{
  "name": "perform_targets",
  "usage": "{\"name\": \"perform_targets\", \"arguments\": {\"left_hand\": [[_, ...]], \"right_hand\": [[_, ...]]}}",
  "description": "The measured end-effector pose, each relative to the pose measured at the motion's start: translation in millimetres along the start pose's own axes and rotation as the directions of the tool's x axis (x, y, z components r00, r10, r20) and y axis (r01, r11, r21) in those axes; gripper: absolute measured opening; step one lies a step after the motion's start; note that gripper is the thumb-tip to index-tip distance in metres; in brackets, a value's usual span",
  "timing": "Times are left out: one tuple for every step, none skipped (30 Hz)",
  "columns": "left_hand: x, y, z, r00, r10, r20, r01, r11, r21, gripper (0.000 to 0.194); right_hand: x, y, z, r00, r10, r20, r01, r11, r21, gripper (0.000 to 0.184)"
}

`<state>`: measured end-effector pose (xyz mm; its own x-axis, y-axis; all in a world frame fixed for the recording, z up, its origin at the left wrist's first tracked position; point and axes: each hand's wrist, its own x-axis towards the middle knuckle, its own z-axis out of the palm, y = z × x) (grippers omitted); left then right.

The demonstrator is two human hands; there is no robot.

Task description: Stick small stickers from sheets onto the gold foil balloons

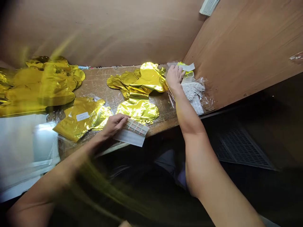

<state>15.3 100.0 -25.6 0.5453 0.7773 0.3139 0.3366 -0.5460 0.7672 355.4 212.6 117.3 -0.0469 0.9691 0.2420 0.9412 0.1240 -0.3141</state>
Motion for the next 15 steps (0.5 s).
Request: {"name": "perform_targets", "arguments": {"left_hand": [[0.1,0.7,-1.9,0.997,-0.065,-0.037,0.063,0.997,-0.045,0.037],[0.1,1.7,-3.3,0.991,-0.116,-0.065,0.11,0.99,-0.085,0.039],[0.0,3.1,-4.2,0.985,-0.151,-0.085,0.14,0.983,-0.119,0.041],[0.1,4.8,-4.6,0.979,-0.176,-0.101,0.16,0.976,-0.148,0.042],[0.2,6.6,-4.7,0.974,-0.195,-0.114,0.174,0.969,-0.176,0.042],[0.5,8.5,-4.5,0.97,-0.213,-0.118,0.185,0.961,-0.206,0.042],[1.0,10.4,-4.2,0.966,-0.23,-0.115,0.198,0.95,-0.24,0.041],[1.5,12.1,-3.8,0.963,-0.25,-0.103,0.213,0.936,-0.279,0.04],[2.2,13.5,-3.5,0.959,-0.269,-0.088,0.228,0.92,-0.32,0.038],[2.9,14.6,-3.3,0.955,-0.287,-0.075,0.243,0.901,-0.358,0.036],[3.5,15.3,-3.1,0.95,-0.304,-0.066,0.256,0.885,-0.39,0.033],[4.1,15.7,-3.0,0.945,-0.32,-0.064,0.267,0.871,-0.412,0.031],[4.4,15.8,-3.0,0.94,-0.334,-0.067,0.276,0.863,-0.424,0.029],[4.5,15.8,-3.1,0.936,-0.345,-0.072,0.283,0.857,-0.43,0.029],[4.4,15.5,-3.2,0.932,-0.354,-0.077,0.288,0.853,-0.434,0.028]], "right_hand": [[-9.7,-4.9,0.9,0.999,-0.003,-0.042,0.004,1.0,0.003,0.035],[-25.0,-13.6,6.0,0.999,0.0,-0.034,0.001,0.999,0.036,0.032],[-44.8,-25.2,14.8,1.0,0.005,0.014,-0.007,0.994,0.106,0.027],[-67.3,-38.3,26.0,0.987,-0.059,0.146,0.025,0.974,0.225,0.024],[-90.4,-51.6,38.4,0.935,-0.166,0.313,0.047,0.934,0.355,0.022],[-112.3,-64.0,50.6,0.895,-0.235,0.38,0.041,0.89,0.454,0.022],[-131.2,-74.8,61.7,0.881,-0.267,0.391,0.026,0.852,0.523,0.022],[-146.2,-83.3,70.9,0.878,-0.281,0.387,0.007,0.817,0.577,0.022],[-157.1,-89.4,78.1,0.889,-0.273,0.368,-0.01,0.791,0.612,0.023],[-164.1,-93.3,83.3,0.9,-0.259,0.351,-0.024,0.773,0.634,0.024],[-168.2,-95.4,86.8,0.908,-0.247,0.338,-0.033,0.763,0.646,0.024],[-170.3,-96.2,89.2,0.917,-0.234,0.324,-0.035,0.76,0.648,0.025],[-171.2,-96.3,91.0,0.926,-0.223,0.304,-0.028,0.763,0.645,0.025],[-171.9,-96.1,92.6,0.939,-0.213,0.27,-0.008,0.77,0.638,0.025],[-172.6,-95.7,94.3,0.952,-0.21,0.222,0.025,0.779,0.626,0.026]]}}
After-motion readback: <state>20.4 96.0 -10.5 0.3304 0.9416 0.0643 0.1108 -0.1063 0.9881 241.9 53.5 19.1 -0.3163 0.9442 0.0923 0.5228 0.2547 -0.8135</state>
